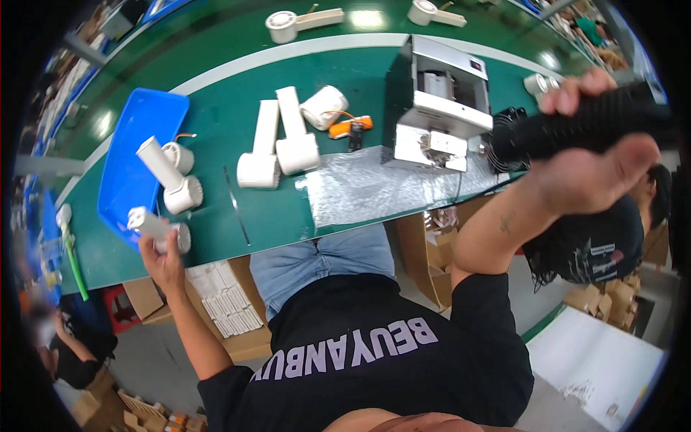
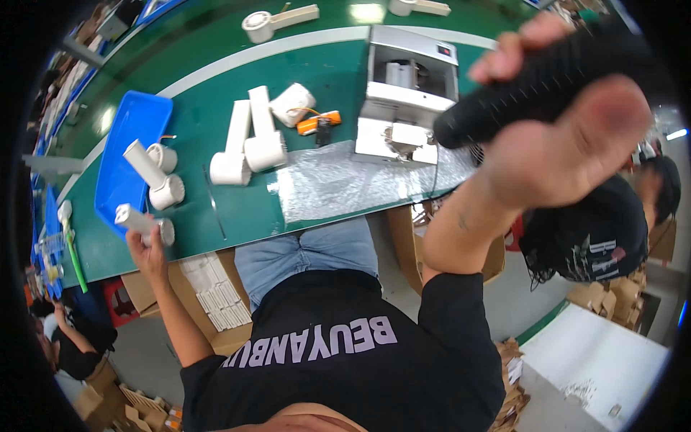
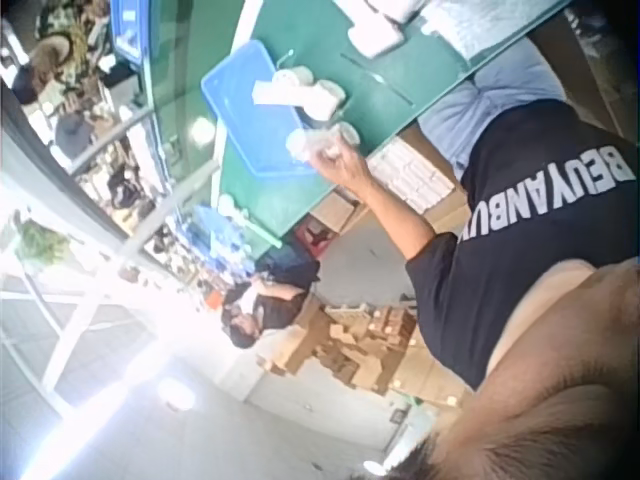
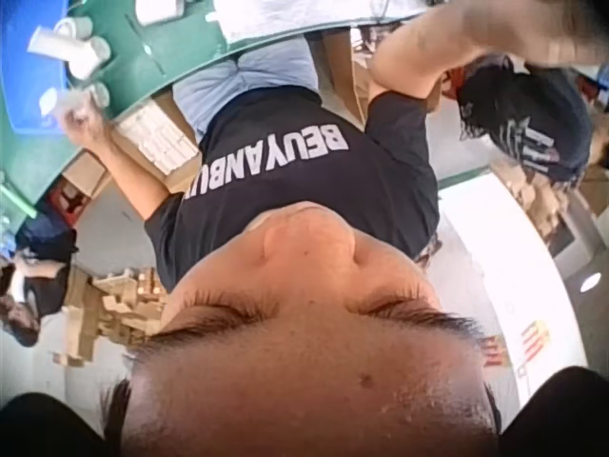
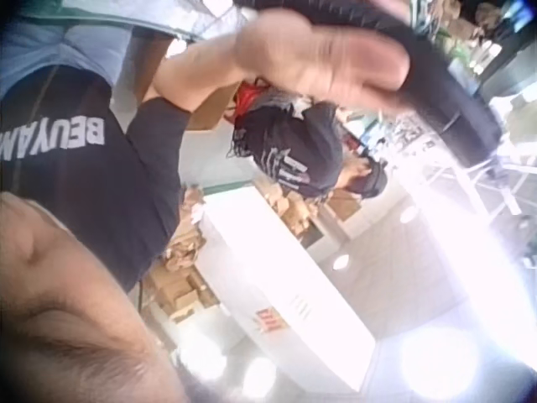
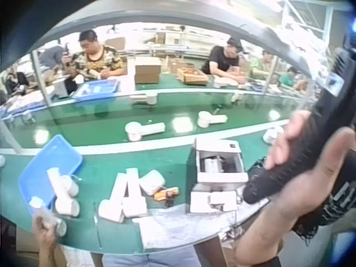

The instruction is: Assembling small electronic components into plastic housings on a factory assembly line.

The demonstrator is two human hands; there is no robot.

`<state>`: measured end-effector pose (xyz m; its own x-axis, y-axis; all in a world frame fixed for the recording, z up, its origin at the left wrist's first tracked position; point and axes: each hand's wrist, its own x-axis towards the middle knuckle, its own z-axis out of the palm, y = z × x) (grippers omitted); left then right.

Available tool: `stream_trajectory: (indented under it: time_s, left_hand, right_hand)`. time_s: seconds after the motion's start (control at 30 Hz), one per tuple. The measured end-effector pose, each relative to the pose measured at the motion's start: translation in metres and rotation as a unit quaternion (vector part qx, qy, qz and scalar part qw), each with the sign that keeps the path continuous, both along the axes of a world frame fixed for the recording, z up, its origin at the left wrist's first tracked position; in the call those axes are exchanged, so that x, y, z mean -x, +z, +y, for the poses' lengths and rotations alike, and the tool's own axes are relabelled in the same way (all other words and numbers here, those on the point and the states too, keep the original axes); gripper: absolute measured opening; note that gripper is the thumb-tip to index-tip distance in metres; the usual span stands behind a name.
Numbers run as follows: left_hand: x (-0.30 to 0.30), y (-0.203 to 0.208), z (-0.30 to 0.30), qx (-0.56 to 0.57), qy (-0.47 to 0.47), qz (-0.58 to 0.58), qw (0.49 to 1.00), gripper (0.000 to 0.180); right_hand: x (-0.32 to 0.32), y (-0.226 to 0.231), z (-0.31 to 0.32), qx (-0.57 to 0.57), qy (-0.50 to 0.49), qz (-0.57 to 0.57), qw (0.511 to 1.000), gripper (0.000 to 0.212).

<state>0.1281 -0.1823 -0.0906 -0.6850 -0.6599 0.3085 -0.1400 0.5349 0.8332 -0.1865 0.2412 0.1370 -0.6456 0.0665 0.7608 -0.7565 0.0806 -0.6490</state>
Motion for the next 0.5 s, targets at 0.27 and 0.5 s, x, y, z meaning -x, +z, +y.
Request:
stream_trajectory:
  time_s: [0.27,0.5]
  left_hand:
    - [0.032,0.05,0.124,0.067,-0.061,0.055,0.994,0.05]
    - [0.137,0.055,0.229,0.239,-0.249,0.075,0.935,0.034]
  right_hand:
    - [0.026,-0.002,-0.015,-0.04,0.091,0.177,0.979,0.04]
    - [0.02,-0.02,0.01,0.035,0.173,-0.005,0.984,0.052]
